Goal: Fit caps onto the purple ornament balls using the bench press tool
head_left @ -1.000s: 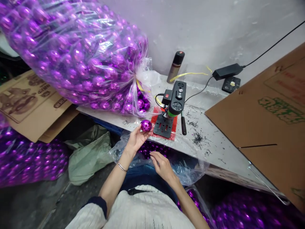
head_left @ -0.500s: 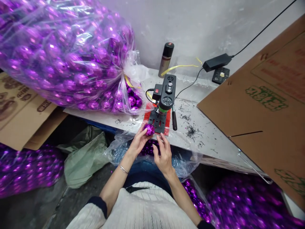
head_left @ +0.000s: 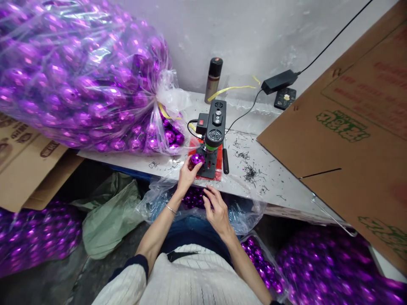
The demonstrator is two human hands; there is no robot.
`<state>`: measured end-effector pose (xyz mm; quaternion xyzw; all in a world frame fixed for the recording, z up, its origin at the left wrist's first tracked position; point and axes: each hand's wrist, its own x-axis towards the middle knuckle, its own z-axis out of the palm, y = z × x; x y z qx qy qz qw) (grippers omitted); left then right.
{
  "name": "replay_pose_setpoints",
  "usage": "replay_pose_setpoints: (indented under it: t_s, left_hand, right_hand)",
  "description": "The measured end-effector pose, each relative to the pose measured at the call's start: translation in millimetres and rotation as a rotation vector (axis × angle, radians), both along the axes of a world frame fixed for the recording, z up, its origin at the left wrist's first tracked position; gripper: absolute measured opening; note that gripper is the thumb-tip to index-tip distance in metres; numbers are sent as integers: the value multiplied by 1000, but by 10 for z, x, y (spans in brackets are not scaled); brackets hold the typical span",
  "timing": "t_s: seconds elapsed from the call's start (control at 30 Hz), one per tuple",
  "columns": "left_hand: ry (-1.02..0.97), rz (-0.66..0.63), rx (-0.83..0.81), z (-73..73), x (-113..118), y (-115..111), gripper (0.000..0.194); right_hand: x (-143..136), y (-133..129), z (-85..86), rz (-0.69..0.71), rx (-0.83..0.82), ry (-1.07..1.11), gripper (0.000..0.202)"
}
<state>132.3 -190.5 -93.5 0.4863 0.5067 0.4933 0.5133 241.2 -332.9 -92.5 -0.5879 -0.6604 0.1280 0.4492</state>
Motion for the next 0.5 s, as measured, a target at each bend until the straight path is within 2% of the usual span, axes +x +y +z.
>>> replay_pose_setpoints:
  t_s: [0.1,0.2,0.37,0.5]
  left_hand:
    - [314,-25,99,-25,42,90,56]
    - [505,-42,210,-17,52,110,57]
    - [570,-88,332,-44,97,115,57]
    - [500,-115,352,-111,145,145,56]
  right_hand:
    - [93,-123,-52,-17,-52,-23,30]
    - [151,-225,-80,-22,-78,-29,31]
    - [250,-240,8,-60,-5,-65,33]
    - [410,-67,269,-145,177,-106,37]
